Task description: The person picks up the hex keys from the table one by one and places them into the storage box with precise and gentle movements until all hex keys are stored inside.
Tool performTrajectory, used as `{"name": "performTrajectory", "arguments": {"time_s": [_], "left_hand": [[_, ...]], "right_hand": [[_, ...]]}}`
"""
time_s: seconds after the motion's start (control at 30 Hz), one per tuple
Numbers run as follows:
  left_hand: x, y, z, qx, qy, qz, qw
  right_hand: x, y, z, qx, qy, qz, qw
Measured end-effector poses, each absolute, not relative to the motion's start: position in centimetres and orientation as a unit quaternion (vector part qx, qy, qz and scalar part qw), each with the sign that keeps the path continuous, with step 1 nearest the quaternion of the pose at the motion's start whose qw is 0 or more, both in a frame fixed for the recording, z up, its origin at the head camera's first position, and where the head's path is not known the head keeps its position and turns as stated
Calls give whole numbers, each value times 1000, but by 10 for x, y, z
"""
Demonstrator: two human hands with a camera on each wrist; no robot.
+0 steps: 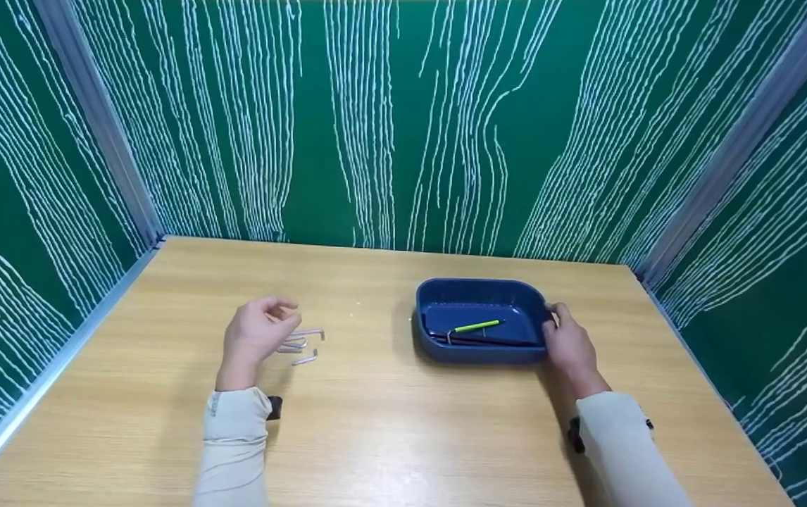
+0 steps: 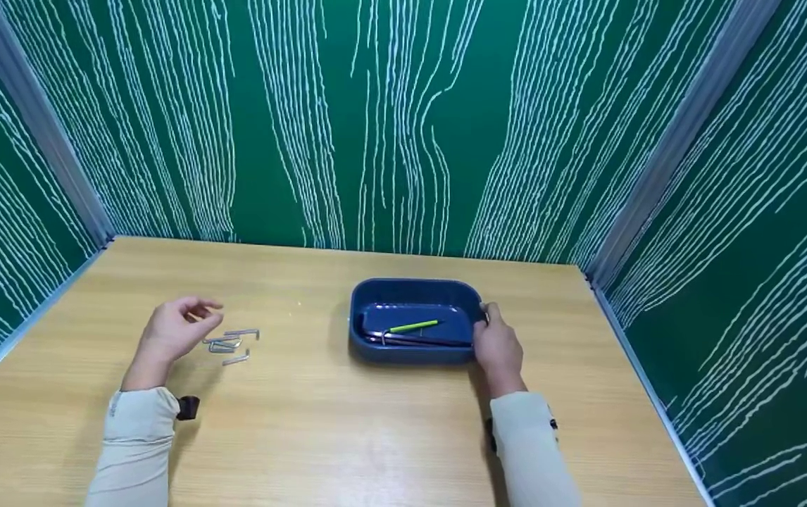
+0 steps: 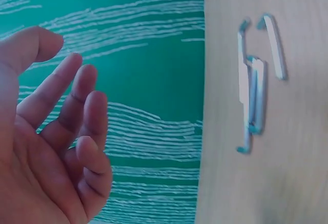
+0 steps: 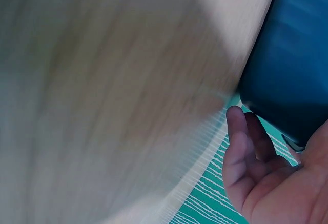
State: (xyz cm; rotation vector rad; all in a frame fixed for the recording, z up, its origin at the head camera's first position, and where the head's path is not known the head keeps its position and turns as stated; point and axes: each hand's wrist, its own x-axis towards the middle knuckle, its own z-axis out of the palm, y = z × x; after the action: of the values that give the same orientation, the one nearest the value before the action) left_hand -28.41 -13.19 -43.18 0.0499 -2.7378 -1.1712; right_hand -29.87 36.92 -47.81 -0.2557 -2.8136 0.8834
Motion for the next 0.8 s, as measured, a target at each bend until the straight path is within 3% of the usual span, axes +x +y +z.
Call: {"name": "performTrajectory", "arguments": {"time_s": [0.8], "left_hand": [[-298,-163,-483,62,-936,-346,-9]], "right_hand": [[-300,370,-477,-87,-947,291,103]]}}
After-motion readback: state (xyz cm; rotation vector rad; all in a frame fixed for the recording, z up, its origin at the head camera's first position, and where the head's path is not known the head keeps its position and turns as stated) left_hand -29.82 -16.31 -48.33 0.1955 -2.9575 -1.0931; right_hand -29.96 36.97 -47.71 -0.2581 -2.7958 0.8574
